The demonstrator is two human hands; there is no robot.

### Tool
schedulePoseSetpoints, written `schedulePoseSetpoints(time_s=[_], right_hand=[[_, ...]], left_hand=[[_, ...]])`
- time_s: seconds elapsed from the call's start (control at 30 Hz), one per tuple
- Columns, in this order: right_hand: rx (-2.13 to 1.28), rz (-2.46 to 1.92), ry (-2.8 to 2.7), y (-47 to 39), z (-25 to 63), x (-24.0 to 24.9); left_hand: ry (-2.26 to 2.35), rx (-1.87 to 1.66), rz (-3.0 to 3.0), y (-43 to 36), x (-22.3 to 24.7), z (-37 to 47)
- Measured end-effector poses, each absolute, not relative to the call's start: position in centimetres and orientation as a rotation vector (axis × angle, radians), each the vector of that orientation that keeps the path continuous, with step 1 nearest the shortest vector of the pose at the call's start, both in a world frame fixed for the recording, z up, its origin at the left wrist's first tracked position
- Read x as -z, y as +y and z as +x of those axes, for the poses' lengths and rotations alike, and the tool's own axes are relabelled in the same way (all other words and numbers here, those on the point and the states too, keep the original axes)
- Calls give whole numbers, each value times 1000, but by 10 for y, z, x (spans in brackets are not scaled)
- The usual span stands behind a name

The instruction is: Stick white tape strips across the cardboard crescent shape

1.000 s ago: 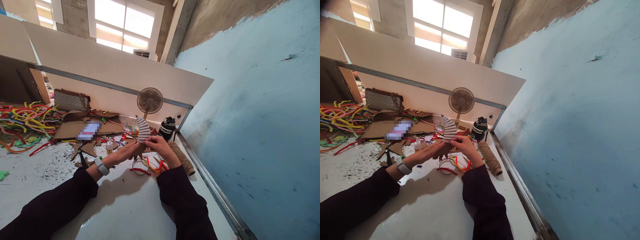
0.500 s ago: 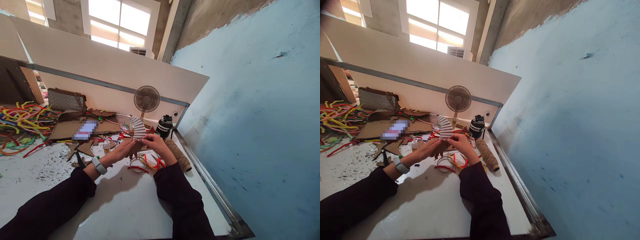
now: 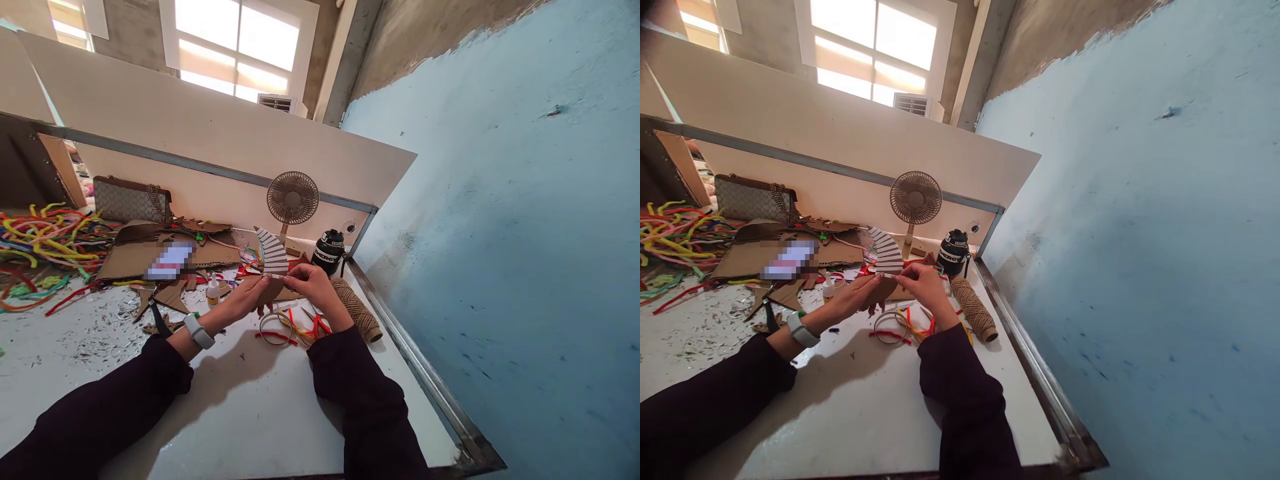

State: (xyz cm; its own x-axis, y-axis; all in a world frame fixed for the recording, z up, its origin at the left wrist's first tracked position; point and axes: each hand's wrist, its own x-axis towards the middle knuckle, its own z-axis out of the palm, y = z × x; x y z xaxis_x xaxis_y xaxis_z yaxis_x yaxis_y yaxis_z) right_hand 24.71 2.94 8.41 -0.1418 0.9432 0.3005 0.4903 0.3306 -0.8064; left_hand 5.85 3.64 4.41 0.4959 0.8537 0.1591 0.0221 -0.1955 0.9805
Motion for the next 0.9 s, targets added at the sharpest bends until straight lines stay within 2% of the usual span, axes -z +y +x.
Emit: schedulePoseSetpoints(time_s=[0.9], right_hand=[[-686,-1318,-1681,36,248,-77]], left_hand=[[737,-913,1557,37,-35,63]])
